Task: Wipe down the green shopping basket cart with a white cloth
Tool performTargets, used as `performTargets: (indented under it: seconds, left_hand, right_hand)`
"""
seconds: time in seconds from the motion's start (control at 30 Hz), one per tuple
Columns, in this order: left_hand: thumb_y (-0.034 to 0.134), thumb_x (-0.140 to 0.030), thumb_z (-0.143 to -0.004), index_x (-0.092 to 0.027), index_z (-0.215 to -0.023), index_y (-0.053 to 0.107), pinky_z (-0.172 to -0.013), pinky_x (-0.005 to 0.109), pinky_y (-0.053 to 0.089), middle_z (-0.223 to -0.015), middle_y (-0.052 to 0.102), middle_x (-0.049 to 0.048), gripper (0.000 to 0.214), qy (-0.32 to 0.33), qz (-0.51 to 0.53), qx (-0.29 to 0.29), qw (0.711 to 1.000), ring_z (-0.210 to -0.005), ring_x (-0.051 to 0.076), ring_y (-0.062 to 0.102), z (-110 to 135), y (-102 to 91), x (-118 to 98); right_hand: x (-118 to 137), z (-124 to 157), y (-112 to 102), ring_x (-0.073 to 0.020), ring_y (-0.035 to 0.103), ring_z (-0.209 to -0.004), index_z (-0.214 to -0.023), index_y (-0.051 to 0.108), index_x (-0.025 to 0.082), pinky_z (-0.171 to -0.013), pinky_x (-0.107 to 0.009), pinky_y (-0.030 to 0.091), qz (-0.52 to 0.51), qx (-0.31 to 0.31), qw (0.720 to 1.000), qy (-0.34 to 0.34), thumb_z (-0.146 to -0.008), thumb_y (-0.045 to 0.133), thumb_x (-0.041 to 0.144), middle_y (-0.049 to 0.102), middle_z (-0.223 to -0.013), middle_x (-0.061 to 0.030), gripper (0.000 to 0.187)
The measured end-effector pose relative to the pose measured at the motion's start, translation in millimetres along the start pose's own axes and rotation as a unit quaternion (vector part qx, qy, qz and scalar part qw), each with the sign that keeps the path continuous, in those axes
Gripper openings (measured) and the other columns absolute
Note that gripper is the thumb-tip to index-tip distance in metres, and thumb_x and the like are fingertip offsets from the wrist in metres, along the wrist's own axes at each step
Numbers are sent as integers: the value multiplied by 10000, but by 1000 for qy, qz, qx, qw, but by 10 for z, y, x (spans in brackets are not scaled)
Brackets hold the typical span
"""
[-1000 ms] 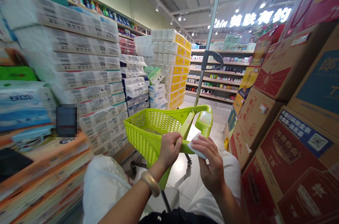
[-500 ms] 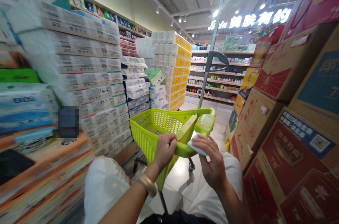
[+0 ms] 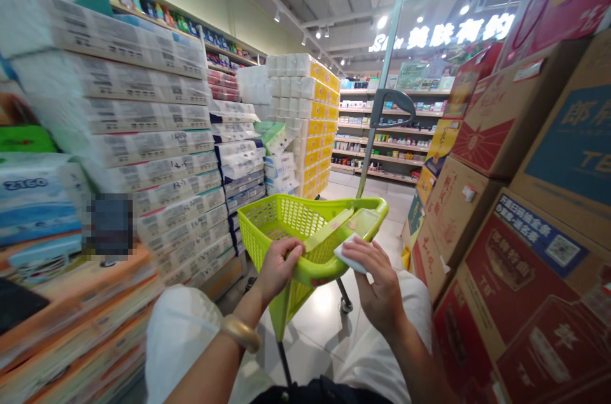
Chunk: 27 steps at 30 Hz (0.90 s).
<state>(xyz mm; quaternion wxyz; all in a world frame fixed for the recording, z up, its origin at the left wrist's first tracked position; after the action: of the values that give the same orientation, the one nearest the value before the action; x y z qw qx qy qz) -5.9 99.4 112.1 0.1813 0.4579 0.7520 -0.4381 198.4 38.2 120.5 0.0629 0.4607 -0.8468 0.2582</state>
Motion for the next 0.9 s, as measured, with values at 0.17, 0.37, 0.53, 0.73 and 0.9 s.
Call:
performTargets:
  seconds: [0.17, 0.37, 0.53, 0.73, 0.9]
  left_hand:
    - [443, -451, -865, -228, -941, 711, -938, 417, 433, -1001, 684, 68, 357, 18, -87, 30, 996, -994, 245, 610, -22, -73, -324]
    - [535, -469, -836, -187, -1044, 673, -841, 398, 485, -1012, 697, 110, 376, 25, -254, 138, 957, -924, 272, 649, -43, 174, -806]
    - [482, -490, -850, -178, -940, 673, -757, 418, 516, -924, 719, 117, 376, 6, -387, 192, 902, -872, 306, 680, -112, 308, -915]
    - [418, -539, -879, -177, -965, 647, -732, 406, 529, -962, 728, 123, 437, -24, -404, 217, 888, -909, 312, 689, -170, 415, -883]
    - [430, -505, -887, -191, -996, 639, -752, 388, 522, -946, 732, 125, 392, -10, -396, 222, 891, -895, 297, 695, -151, 443, -818]
  right_hand:
    - [-6, -38, 40, -212, 593, -1206, -1134, 648, 283, -1104, -441, 299, 21, 42, 998, -39, -908, 488, 119, 707, -1165, -23, 322]
    - [-294, -188, -76, -242, 626, -1140, -1061, 681, 237, -1045, -466, 360, 71, -34, 997, 20, -878, 464, 110, 725, -1109, -63, 310]
    - [-216, -296, 59, -213, 615, -1156, -1084, 677, 265, -1071, -436, 355, 58, 71, 995, -28, -842, 477, 90, 713, -1147, -29, 359]
    - [-566, -509, -99, -244, 657, -1024, -988, 708, 228, -982, -451, 464, 106, 32, 991, 76, -788, 469, 63, 736, -1052, -69, 353]
    - [-348, -544, 76, -203, 630, -1105, -1021, 702, 217, -1036, -401, 451, 13, 111, 994, 4, -764, 408, 3, 718, -1103, -57, 445]
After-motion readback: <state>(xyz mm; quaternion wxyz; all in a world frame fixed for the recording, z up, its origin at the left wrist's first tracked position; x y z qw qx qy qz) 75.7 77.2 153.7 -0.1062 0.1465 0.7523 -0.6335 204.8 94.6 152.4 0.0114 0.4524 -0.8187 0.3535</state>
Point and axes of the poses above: each hand's wrist, its own z-axis away from the middle knuckle, its own y-axis out of the palm, x = y × z, the point moved 6 cm from there along -z, towards the middle knuckle
